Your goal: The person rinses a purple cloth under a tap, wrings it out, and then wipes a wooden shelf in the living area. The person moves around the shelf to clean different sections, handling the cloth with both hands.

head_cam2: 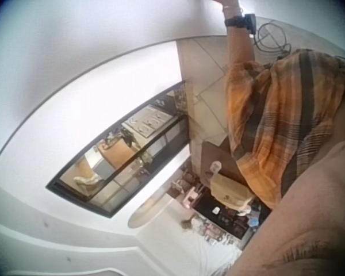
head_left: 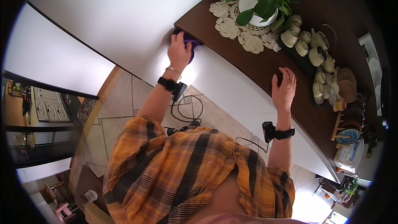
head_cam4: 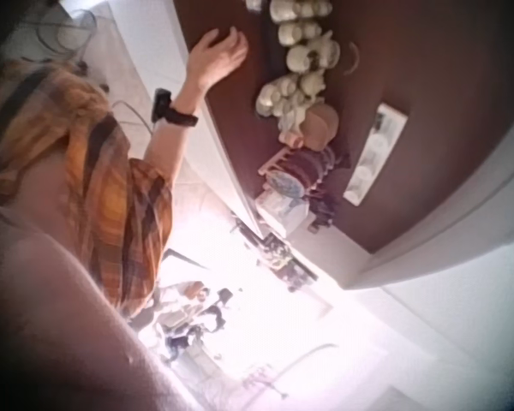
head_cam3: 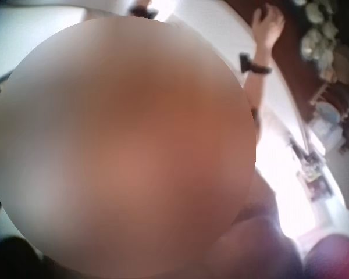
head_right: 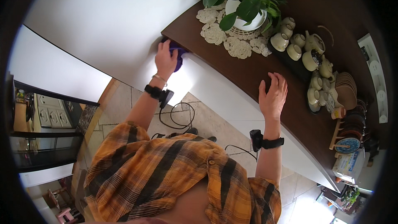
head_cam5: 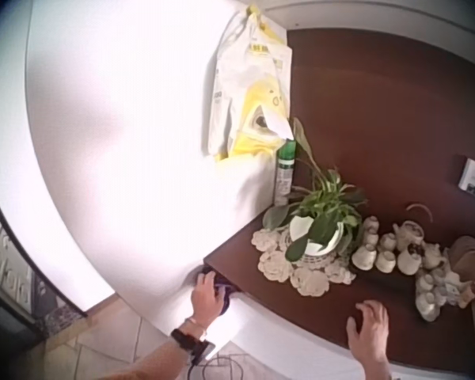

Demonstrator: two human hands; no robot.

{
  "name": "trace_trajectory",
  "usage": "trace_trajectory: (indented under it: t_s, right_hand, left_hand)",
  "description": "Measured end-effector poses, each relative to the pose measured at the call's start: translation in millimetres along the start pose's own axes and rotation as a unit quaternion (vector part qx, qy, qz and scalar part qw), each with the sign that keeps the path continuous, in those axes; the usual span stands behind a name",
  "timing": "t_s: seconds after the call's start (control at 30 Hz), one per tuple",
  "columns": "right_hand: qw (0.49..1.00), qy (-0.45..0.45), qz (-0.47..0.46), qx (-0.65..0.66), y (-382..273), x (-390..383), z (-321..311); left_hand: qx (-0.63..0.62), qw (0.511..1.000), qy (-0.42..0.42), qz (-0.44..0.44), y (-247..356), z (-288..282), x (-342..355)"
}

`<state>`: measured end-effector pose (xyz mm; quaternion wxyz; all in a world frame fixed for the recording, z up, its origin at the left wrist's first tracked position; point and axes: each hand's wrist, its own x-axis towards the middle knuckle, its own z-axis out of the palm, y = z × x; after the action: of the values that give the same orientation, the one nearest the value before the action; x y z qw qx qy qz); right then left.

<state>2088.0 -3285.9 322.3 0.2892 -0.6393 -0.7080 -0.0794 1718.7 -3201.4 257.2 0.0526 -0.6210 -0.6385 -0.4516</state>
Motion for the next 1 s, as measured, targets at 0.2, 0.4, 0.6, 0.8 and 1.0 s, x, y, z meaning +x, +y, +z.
trace_trajectory:
  t_s: [0.2,0.4,0.6,0.8,1.0]
  right_hand:
    - [1.000,-0.007,0.002,-0.004,0,1,0]
    - [1.000,-0.017,0.018,-0.005,-1,1,0]
    - [1.000,-0.007,0.009,-0.007,-2,1,-1]
    - [1.000,-0.005,0.014,0.004,-1,1,-1]
    - [1.000,-0.004,0.018,0.007,0,1,-2]
  left_hand:
    - [-0.045,0.992,-0.113,0.012,32,0,-23]
    - [-0.170,0.947,-0.253,0.103,63,-50,-49]
    - [-0.091,0.991,0.007,0.101,52,-75,34]
    - [0.090,0.977,-0.173,0.086,43,-23,104]
    - [0.139,0.966,-0.197,0.093,43,-38,94]
